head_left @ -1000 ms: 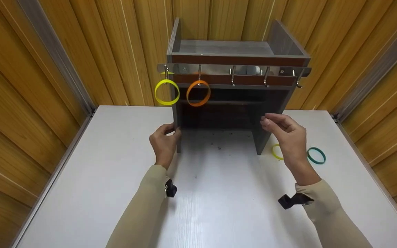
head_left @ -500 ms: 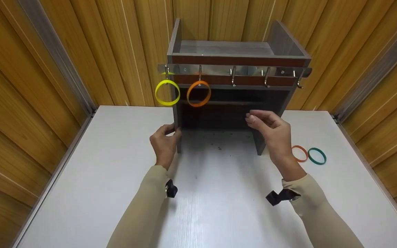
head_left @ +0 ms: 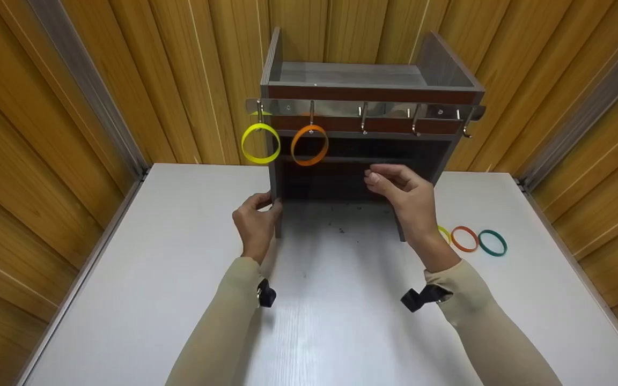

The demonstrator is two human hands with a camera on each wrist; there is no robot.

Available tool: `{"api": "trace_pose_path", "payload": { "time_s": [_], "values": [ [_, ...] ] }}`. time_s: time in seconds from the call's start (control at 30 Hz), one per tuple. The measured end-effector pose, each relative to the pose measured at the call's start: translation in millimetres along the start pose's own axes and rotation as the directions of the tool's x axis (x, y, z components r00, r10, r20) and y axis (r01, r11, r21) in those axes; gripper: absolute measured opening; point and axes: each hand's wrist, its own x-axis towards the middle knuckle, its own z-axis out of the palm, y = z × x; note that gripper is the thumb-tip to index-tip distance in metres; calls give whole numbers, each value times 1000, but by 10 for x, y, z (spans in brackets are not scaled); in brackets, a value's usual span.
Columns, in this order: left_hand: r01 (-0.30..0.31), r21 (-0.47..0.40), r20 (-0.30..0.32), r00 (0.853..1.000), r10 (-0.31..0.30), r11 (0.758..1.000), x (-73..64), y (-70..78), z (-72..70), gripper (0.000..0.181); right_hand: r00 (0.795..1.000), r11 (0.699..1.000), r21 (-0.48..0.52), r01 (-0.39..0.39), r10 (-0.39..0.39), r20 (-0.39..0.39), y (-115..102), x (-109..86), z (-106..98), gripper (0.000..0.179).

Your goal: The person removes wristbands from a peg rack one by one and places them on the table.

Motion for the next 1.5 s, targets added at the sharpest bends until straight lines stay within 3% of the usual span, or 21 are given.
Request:
{"api": "trace_pose_path", "payload": {
  "time_s": [0.53,0.87,1.5],
  "values": [
    [6,15,10,1000,-6,1000,0,-3,-5,17,999,994,111,-11,6,44,21,171,333,23],
    [27,-9,14,1000,-26,1000,2,-6,1,17,995,996,72,-57,51,80,33,264,492,29],
    [35,16,24,999,-35,999,-5,6,-9,18,991,989,106,-102,92,95,48,368,694,28]
  ]
}}
